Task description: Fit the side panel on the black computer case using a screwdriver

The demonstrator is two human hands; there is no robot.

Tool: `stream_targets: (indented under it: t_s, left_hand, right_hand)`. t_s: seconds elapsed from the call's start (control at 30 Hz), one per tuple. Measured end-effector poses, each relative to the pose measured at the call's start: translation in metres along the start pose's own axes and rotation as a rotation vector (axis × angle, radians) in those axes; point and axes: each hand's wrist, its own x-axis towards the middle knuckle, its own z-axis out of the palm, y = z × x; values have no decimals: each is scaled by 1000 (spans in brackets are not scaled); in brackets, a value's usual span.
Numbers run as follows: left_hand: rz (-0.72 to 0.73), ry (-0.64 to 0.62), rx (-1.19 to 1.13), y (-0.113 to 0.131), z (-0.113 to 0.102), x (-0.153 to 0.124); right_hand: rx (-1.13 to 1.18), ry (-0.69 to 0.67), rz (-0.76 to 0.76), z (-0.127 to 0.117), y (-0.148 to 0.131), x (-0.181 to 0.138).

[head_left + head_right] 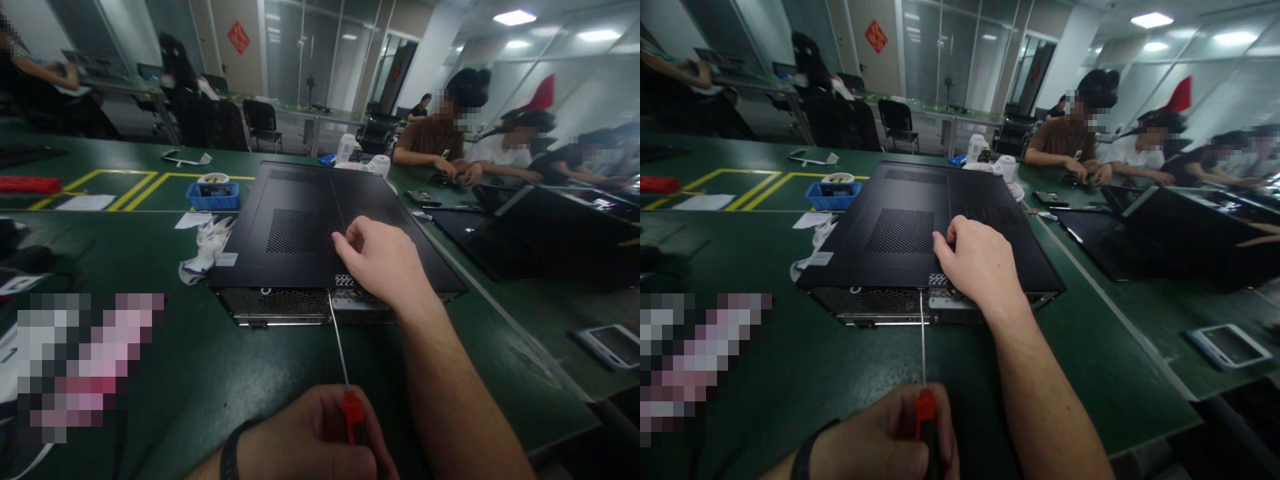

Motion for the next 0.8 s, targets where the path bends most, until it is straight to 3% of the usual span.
stream_targets:
  t_s: [0.2, 0.37, 0.57, 0.8]
  left_hand:
    - [-58, -84, -21, 10, 6, -4]
    - [-72, -45, 48, 5, 1, 0]
    - [65, 19, 7, -8, -2, 4]
    - [-37, 20, -31, 5, 7, -2]
  right_hand:
    - [-6, -8, 2, 0, 0, 0]
    - [-9, -8, 3, 0, 0, 0]
    - [-2, -1, -7, 0, 0, 0]
    - [-9, -5, -2, 0, 0, 0]
